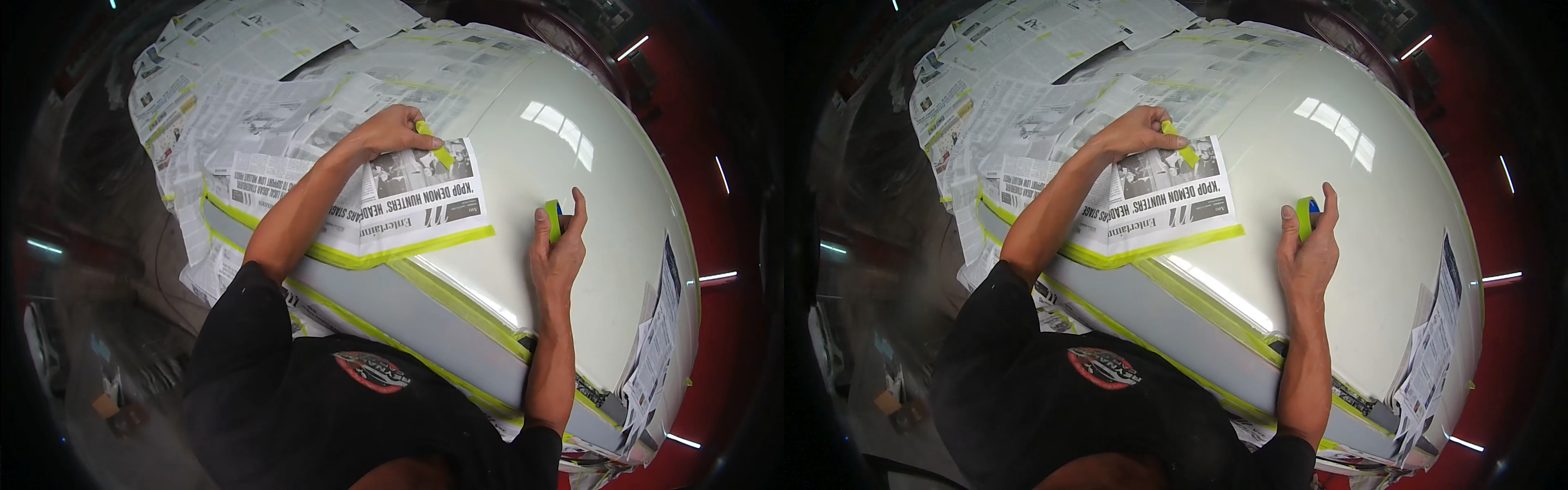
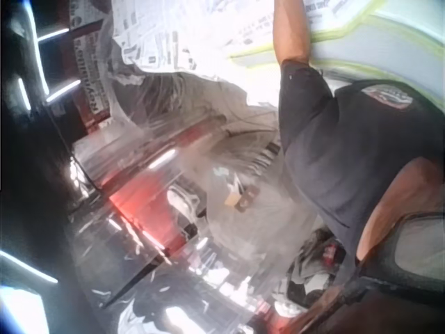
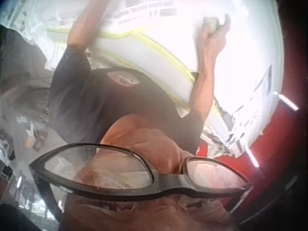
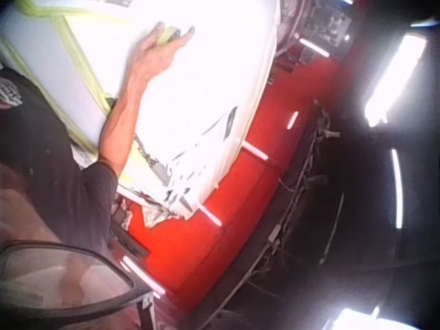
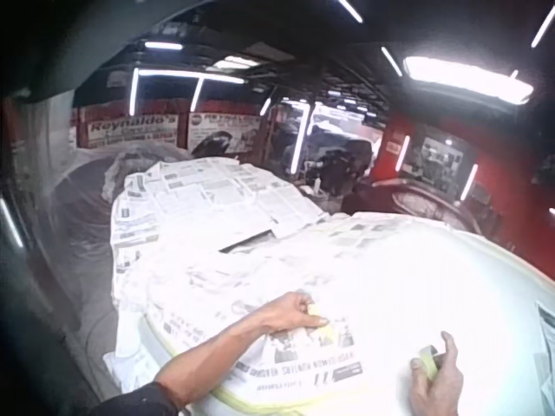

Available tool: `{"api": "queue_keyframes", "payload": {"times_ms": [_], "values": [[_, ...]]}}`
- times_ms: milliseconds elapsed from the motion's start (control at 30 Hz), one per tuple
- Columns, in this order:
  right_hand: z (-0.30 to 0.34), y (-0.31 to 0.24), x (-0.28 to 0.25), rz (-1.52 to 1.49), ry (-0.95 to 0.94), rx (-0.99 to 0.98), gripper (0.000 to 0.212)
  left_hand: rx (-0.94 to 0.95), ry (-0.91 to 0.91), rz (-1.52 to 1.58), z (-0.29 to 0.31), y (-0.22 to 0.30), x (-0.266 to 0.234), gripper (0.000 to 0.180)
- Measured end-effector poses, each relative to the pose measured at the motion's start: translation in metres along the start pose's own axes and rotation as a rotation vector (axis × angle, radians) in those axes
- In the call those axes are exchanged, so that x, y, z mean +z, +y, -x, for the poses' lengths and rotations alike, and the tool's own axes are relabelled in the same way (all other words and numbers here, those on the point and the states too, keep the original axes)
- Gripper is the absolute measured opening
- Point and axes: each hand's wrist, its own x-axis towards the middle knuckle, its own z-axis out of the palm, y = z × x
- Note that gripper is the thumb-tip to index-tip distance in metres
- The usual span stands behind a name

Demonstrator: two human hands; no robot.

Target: The person applies newspaper sheets to the hood of a white car and secures them with bright green masking tape. They smooth the paper and tape along the contours of the hood and windshield area, ensuring the surface is fully covered for painting preparation.

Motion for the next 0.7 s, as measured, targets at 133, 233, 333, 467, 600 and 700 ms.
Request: {"api": "queue_keyframes", "payload": {"times_ms": [133,233,333,467,600,700], "values": [[-0.001,0.006,0.005,0.026,0.046,-0.074,0.061,0.034,0.053,-0.141,-0.008,-0.02,0.012,0.035],[0.0,0.004,0.006,0.041,0.031,-0.081,0.062,0.051,0.177,-0.455,-0.003,-0.031,0.03,0.038],[0.001,0.0,0.003,0.031,-0.028,-0.026,0.064,0.09,0.251,-0.564,0.002,-0.042,0.04,0.051],[0.004,-0.005,0.002,0.014,-0.075,0.019,0.066,-0.06,0.389,-0.739,-0.01,-0.048,0.03,0.094],[0.006,-0.017,0.0,-0.065,-0.094,0.018,0.064,-0.212,0.044,-0.499,-0.048,-0.074,-0.004,0.102],[0.01,-0.012,0.004,-0.186,-0.091,-0.097,0.065,-0.178,0.183,-0.682,-0.047,-0.068,-0.004,0.093]]}}
